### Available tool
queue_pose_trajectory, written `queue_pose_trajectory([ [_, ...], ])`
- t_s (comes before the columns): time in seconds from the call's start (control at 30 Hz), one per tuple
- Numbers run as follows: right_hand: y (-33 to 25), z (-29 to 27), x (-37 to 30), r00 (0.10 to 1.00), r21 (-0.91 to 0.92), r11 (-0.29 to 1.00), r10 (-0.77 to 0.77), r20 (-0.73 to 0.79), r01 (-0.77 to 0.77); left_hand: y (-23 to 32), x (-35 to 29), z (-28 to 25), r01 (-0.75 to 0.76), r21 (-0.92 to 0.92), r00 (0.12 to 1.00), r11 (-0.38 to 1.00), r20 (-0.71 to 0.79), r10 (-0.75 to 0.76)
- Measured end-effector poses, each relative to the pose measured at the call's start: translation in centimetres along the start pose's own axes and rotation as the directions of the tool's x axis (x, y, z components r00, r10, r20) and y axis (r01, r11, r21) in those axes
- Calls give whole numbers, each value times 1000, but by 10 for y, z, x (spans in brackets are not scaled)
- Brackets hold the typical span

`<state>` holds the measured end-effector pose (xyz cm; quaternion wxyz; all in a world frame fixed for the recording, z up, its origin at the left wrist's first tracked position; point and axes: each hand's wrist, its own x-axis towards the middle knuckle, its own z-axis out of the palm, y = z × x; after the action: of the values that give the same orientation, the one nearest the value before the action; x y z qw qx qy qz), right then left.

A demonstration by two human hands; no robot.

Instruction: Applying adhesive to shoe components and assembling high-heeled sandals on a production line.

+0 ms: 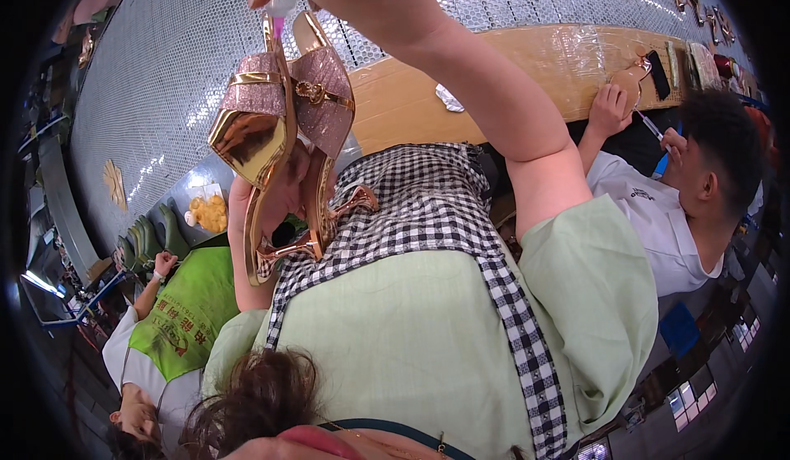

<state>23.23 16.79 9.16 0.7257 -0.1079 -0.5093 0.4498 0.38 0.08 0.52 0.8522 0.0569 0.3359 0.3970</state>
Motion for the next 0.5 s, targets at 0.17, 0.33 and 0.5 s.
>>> queue_pose_trajectory([
  [0.17, -13, 1, -1, 999, 52, 998, 31, 28, -33, -1, 2, -9, -29, 30, 975, 999, 221, 22],
  [0.33, -9, -1, -9, 995, 83, 994, 62, 77, -68, -1, 3, -10, -22, 45, 981, 999, 193, 13],
  [0.5, -7, 4, -10, 987, 125, 980, 150, 58, -156, -1, 1, -6, -9, 97, 994, 995, 108, -2],
])
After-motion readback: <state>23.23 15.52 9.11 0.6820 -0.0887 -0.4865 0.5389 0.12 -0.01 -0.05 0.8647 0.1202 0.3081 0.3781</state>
